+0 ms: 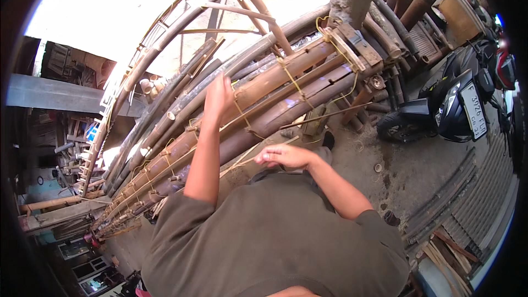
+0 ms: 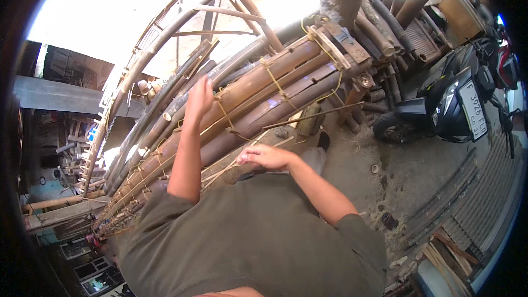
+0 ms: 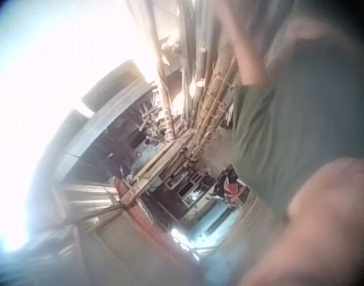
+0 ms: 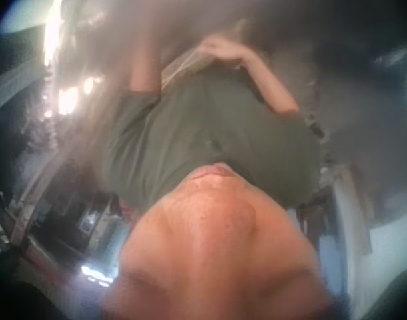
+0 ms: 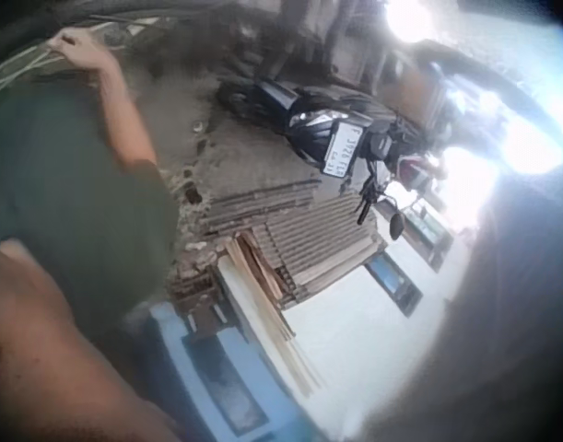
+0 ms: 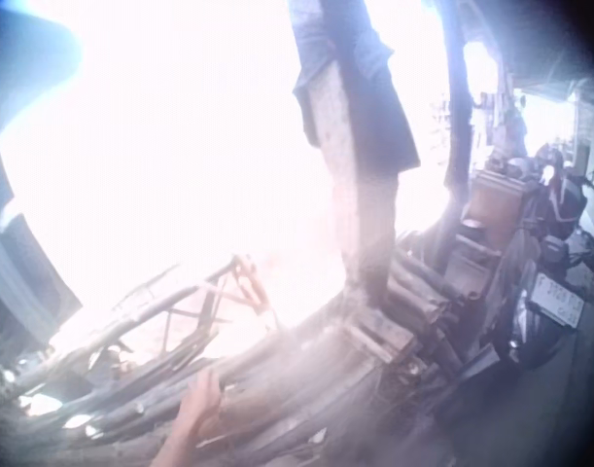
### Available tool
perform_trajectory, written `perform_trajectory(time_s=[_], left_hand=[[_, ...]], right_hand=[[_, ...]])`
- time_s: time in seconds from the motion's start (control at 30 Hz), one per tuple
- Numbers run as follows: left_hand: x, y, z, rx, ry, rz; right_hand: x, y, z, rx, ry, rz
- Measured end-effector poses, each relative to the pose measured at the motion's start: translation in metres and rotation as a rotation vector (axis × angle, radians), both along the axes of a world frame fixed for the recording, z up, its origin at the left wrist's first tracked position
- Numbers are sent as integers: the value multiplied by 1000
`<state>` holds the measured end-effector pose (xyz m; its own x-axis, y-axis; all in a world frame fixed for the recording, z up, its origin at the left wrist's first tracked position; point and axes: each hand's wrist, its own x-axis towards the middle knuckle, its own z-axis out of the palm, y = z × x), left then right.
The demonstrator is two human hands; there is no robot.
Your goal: The person ties thin bamboo strips to a horizontal rack of larger bamboo poles using yellow string. They repeatedly wrap the string around the poles and secure it with knots, moving along the rack to tie multiple sections.
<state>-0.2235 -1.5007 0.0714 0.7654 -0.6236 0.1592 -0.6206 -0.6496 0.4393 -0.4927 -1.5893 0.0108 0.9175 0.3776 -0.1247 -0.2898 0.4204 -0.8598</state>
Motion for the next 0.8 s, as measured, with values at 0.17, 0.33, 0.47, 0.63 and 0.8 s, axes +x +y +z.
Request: perform_trajectory(time_s=[0.17,0.33,0.47,0.63,0.8], left_hand=[[-76,74,-13,241,258,-114],[-66,84,-127,-145,-150,25],[-71,71,-54,59,62,-65],[-70,76,-41,-280,367,-90],[-75,78,-49,-90,44,-19]], right_hand=[[35,63,-4,693,466,-1034],[141,110,79,-647,-453,-850],[206,39,101,-1552,-313,-290],[216,10,68,-782,-220,-357],[64,37,92,-990,-336,179]])
